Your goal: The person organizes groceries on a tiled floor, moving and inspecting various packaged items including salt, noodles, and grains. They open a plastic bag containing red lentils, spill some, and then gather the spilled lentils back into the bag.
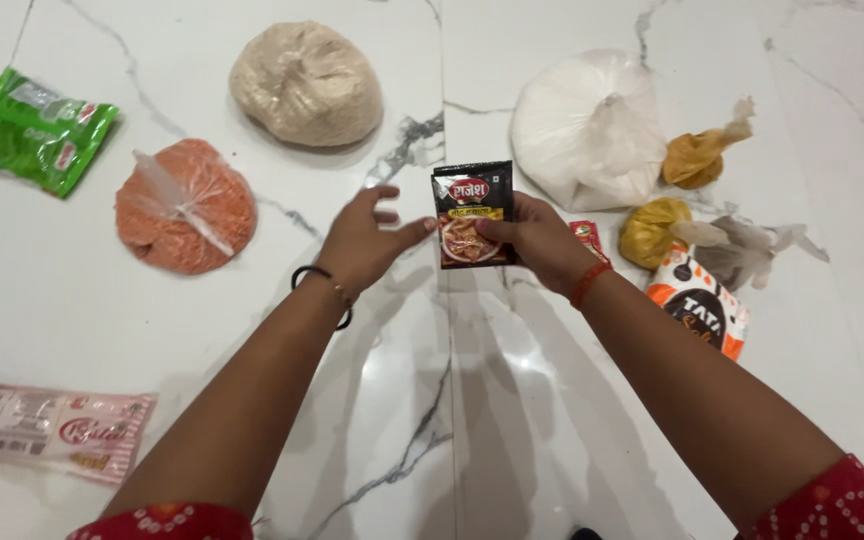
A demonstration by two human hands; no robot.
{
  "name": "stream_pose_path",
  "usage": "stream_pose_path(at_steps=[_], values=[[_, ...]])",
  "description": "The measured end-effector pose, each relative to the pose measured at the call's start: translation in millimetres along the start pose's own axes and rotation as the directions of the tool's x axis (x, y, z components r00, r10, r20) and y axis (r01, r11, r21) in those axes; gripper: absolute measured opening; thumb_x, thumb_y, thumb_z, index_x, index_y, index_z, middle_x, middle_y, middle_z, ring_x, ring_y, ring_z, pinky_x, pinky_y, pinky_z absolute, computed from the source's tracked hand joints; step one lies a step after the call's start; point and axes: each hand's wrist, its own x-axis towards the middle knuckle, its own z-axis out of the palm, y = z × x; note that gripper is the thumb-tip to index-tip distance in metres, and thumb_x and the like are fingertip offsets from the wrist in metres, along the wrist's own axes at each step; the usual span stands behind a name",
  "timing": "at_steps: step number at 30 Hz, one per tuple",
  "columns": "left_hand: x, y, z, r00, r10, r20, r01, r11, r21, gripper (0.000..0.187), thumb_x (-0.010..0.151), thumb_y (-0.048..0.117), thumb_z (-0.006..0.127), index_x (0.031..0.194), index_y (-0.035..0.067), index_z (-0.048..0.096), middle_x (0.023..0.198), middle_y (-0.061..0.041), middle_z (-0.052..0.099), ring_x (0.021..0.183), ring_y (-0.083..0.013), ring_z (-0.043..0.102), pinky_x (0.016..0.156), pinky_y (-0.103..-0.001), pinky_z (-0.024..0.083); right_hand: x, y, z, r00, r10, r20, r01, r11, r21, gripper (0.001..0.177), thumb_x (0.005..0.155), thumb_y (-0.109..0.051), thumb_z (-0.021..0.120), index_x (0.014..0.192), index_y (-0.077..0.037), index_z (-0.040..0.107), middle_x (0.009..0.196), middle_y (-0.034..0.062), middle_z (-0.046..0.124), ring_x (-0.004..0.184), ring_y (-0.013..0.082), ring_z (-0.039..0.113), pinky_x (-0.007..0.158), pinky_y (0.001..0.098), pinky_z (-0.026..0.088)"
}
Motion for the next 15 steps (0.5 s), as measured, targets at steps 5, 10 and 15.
stream_pose_path(at_steps=[5,10,15], values=[[-6.9,10.5,26.6,0.955,-0.15,0.257,0.224,0.931,-0.288,0.06,0.083,0.018,0.078,0.133,0.004,0.049,0.1,-0.015,0.073,0.09,-0.0227,0.074,0.074,-0.037,0.065,-21.4,-11.8,7.2,0.99,0.123,0.071,-0.131,0.983,0.129,0.036,0.096,-0.024,0.061,0.13,-0.013,0.055,0.111,0.0033,0.07,0.096,0.0157,0.069,0.081,0.0403,0.061],[3.9,16.1,47.7,0.975,-0.106,0.195,0.173,0.914,-0.366,0.046,0.084,0.01,0.075,0.122,0.0,0.053,0.091,-0.012,0.073,0.081,-0.0196,0.076,0.068,-0.033,0.067,-43.4,-22.2,9.3,0.978,0.164,-0.129,-0.138,0.972,0.192,0.037,0.095,-0.034,0.061,0.129,-0.022,0.051,0.107,0.0019,0.066,0.101,0.0195,0.067,0.087,0.0434,0.06],[5.6,17.5,85.4,0.972,-0.034,0.234,0.126,0.91,-0.394,0.046,0.085,0.013,0.077,0.122,-0.002,0.054,0.091,-0.015,0.073,0.08,-0.0203,0.077,0.066,-0.032,0.067,-55.2,-4.3,-15.7,0.985,0.141,-0.098,-0.123,0.978,0.171,0.035,0.095,-0.028,0.065,0.124,-0.011,0.057,0.108,0.0018,0.068,0.098,0.0171,0.069,0.086,0.0395,0.061]])
